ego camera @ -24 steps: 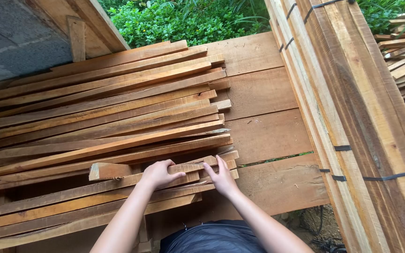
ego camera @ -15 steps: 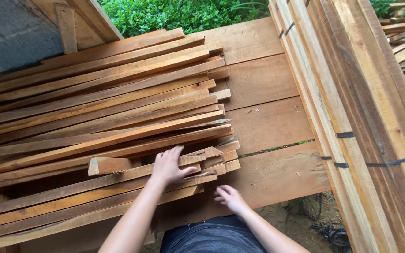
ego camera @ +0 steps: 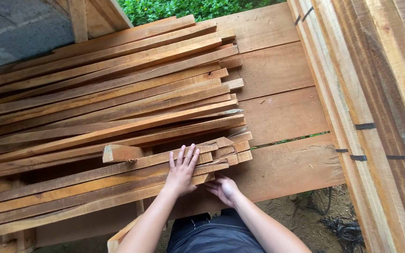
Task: The person aligns a stack of wooden planks on a workbench and secures them with black plastic ties. They wrap the ties around the wood and twist them to tighten the bundle, repeating the process to ensure the planks are held together firmly.
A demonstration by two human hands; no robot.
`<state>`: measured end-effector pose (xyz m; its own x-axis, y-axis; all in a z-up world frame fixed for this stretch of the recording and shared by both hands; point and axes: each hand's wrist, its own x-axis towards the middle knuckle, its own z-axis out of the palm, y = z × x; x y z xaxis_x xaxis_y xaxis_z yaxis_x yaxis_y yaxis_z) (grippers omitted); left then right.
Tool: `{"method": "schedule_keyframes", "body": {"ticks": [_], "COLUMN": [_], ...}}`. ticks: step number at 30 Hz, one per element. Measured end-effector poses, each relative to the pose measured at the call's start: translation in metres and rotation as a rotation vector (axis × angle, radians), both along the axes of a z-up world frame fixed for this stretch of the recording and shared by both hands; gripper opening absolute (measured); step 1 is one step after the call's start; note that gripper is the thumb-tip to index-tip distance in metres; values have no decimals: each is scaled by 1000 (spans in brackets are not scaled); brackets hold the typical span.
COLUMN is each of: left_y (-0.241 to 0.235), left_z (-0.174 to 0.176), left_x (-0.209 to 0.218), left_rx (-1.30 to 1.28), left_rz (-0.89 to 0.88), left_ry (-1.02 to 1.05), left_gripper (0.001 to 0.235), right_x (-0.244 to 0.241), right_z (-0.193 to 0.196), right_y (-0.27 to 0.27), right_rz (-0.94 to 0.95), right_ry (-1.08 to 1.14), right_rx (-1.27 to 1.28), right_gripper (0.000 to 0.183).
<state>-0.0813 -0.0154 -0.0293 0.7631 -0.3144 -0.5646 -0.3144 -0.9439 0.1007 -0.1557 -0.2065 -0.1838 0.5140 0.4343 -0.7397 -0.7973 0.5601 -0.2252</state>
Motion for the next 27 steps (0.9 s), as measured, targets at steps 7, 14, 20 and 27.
{"method": "schedule_keyframes", "body": {"ticks": [7,14,20,27], "left_y": [-3,-5,-3,-1], "left_z": [5,5,7,6], "left_x": [0,2,3,0], "left_rx": [55,82,63,48], "left_rz": [-5,-32,-30,-56], "left_ry": [15,0,-5,-48], "left_gripper": [140,140,139,136], "right_x": [1,2,-7,-14], "right_z": [4,-28,-44,-31], "right_y": [-1,2,8,14], "right_rz": [228,357,311,118], "right_ry": [-127,-665,-649,-535], "right_rx": [-113,-489,-507,-364], "right_gripper": [57,45,47,47]}}
